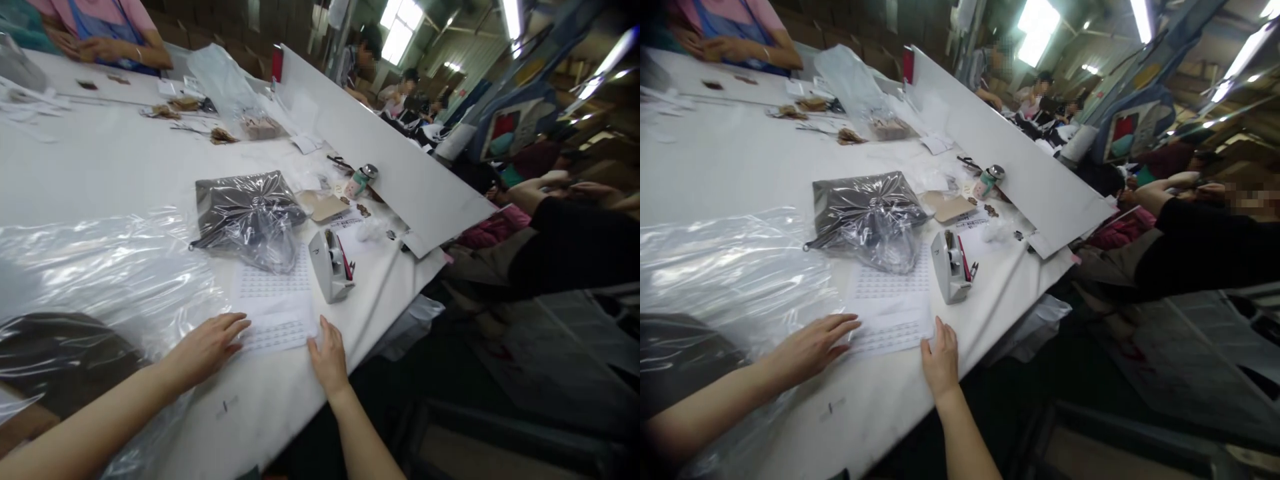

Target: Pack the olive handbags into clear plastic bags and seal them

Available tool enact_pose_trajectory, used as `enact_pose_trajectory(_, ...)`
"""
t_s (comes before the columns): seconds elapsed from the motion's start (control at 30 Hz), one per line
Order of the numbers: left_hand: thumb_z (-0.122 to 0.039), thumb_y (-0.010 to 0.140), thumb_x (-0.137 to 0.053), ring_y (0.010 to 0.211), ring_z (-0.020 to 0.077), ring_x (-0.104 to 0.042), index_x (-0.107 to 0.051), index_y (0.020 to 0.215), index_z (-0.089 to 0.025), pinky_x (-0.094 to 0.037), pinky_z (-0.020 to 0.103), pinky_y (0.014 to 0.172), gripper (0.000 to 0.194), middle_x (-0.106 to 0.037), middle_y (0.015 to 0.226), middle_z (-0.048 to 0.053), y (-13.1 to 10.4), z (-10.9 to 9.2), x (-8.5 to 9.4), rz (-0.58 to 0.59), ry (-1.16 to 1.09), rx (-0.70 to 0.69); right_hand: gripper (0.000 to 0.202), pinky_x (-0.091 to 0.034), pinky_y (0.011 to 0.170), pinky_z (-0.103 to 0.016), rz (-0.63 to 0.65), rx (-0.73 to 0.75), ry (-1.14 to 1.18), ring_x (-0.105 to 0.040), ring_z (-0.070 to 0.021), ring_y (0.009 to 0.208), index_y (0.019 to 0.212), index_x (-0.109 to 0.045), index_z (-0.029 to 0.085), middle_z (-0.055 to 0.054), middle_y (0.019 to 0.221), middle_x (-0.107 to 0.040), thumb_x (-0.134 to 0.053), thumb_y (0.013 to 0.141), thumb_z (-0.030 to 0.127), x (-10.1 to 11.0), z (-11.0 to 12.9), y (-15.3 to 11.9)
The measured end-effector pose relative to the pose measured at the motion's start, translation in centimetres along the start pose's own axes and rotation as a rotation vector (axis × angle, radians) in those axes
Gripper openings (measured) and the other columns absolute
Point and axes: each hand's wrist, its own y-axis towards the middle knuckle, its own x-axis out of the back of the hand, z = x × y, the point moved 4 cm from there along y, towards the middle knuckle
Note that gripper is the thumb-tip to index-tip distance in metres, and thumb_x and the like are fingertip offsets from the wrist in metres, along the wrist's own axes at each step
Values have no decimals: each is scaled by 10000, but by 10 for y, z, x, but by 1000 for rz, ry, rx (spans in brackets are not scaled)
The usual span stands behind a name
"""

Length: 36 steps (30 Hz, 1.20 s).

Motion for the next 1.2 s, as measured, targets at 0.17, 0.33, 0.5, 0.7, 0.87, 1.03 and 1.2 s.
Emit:
enact_pose_trajectory(0.17,-209,766,-582,1259,295,-403,-509,1264,-153,-343,435,1048,507,-458,1363,131,8,-22,-36,90,43,-28,582,-443,911,-459,15,-183,254,-549,-255,981,1270,-405,182,-105,1017,-595,-586,718,204,1,12,14)
enact_pose_trajectory(0.33,-243,785,-593,1272,289,-388,-518,1256,-191,-337,437,1061,479,-467,1360,105,3,-14,-46,17,13,-42,646,-514,726,-312,21,-460,843,-607,-146,756,1209,-352,212,-24,925,-580,-640,631,191,0,-3,21)
enact_pose_trajectory(0.5,-233,756,-633,1227,297,-437,-555,1207,-190,-373,441,1028,460,-513,1310,118,8,-16,-39,-5,-4,-49,486,-487,712,-277,159,-455,986,-613,-133,728,1035,-502,186,-15,862,-637,-674,581,166,0,-8,20)
enact_pose_trajectory(0.7,-231,801,-594,1100,265,-537,-581,1146,-182,-441,418,956,349,-581,1198,125,26,-33,-22,-109,-99,-107,453,-462,645,-246,272,-387,915,-580,-102,633,1012,-543,165,29,738,-618,-642,572,123,2,-5,30)
enact_pose_trajectory(0.87,-224,796,-592,1091,255,-544,-564,1164,-179,-451,414,951,372,-585,1192,116,35,-44,-22,-118,-168,-106,474,-440,583,-230,365,-405,849,-529,-77,554,1005,-569,153,45,693,-588,-644,540,103,-1,-2,38)
enact_pose_trajectory(1.03,-226,798,-579,1144,268,-502,-488,1245,-149,-427,425,981,463,-550,1239,128,32,-42,-42,-154,-175,-67,485,-446,590,-235,358,-451,840,-542,-88,564,1000,-557,145,43,681,-595,-643,525,92,-3,1,36)
enact_pose_trajectory(1.2,-291,774,-625,1235,282,-414,-369,1337,-127,-377,416,1017,640,-396,1388,170,37,-36,-44,-215,-112,-46,600,-441,584,-235,405,-342,691,-537,-93,555,1148,-524,159,48,681,-583,-598,561,55,-3,3,39)
